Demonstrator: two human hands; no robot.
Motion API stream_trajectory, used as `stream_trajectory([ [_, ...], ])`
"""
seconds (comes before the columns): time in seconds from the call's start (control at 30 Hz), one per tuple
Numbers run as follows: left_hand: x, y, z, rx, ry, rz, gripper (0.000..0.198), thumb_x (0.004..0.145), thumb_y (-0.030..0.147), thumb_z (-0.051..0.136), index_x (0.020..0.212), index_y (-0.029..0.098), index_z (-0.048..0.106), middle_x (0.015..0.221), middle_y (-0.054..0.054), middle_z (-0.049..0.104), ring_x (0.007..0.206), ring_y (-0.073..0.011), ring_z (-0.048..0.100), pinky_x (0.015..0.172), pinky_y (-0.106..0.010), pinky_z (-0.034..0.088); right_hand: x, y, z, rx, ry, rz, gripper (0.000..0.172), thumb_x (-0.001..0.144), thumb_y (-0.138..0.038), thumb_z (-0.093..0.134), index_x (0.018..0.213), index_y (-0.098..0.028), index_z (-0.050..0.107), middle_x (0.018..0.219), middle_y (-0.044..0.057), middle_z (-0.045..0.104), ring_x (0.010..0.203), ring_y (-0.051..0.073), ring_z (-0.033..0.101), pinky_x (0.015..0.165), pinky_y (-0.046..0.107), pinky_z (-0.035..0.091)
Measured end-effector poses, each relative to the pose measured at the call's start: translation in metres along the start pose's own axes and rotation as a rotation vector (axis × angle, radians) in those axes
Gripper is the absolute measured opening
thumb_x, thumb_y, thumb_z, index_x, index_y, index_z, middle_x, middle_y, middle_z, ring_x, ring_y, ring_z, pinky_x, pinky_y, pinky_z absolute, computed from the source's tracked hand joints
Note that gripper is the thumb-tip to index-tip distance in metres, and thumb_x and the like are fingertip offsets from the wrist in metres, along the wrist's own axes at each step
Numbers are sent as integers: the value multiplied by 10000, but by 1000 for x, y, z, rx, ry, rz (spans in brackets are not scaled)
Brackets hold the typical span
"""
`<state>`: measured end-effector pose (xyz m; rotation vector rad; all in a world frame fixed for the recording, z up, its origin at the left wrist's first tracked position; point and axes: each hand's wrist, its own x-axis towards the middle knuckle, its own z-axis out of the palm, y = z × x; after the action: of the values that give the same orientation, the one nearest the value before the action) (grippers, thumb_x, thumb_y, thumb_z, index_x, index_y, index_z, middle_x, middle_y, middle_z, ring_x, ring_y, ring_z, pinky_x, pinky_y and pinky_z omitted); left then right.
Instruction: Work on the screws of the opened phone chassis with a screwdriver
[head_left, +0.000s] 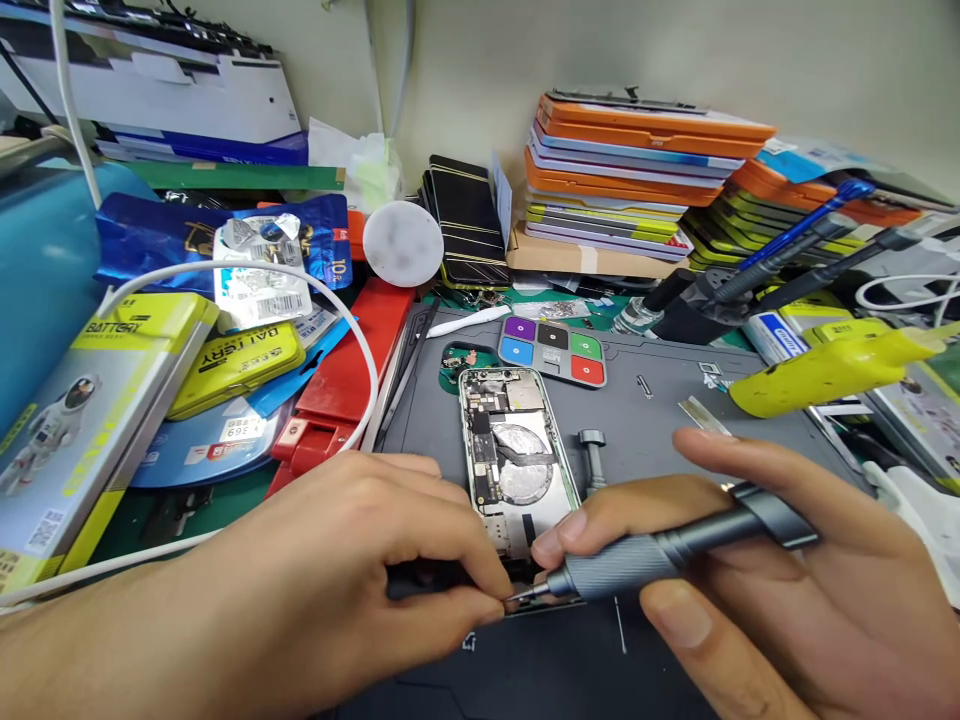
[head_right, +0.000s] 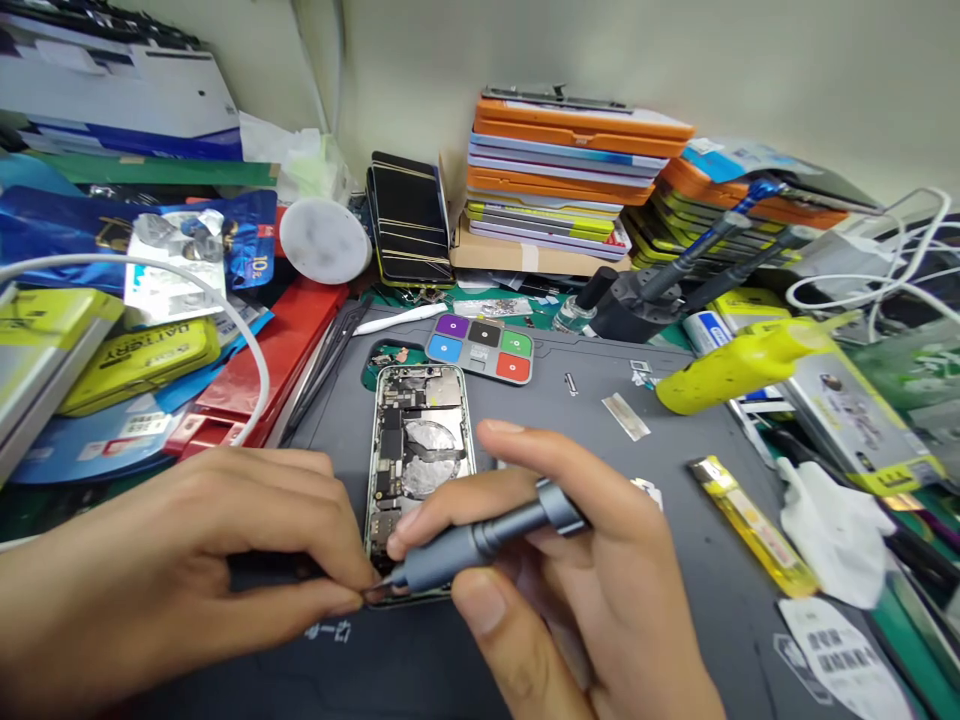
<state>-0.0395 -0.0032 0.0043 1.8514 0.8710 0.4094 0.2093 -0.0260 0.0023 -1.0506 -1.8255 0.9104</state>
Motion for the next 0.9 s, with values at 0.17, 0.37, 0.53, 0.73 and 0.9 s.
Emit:
stream_trajectory([
  [0.17,2,3,-1,-54,-19,-41,71,961,248,711,951,276,775,949,122,743,887,1,668,777,-85,468,3,-2,2,12,65,138,566,830,-564,665,1304,-256,624,1070,103,725,1148,200,710,947,317,672],
  [0.37,1,2,-4,-38,-39,96,108,1038,279,640,1033,249,743,1015,132,748,955,28,655,879,-44,439,9,-4,4,60,65,216,634,791,-670,653,1269,-254,643,1031,117,707,1162,211,692,987,351,661],
  [0.53,-1,0,-4,-4,-32,149,109,1041,267,635,1029,227,736,1014,110,751,945,17,659,877,-49,443,5,-4,0,116,71,303,661,796,-631,668,1338,-258,603,1029,120,702,1130,213,701,957,346,669],
  [0.73,-2,1,-4,-54,-49,189,119,1053,243,617,1046,204,729,1043,100,748,986,37,670,919,-11,432,0,-7,-4,265,22,475,635,884,-472,613,1463,-338,388,978,76,699,929,161,745,791,251,678],
  [0.9,-4,-1,-5,-122,-85,228,132,1046,193,618,1116,184,730,1109,78,752,1053,24,671,964,-29,457,8,-12,-1,424,-53,554,533,920,-406,559,1371,-394,275,917,-4,680,810,118,743,721,212,666],
])
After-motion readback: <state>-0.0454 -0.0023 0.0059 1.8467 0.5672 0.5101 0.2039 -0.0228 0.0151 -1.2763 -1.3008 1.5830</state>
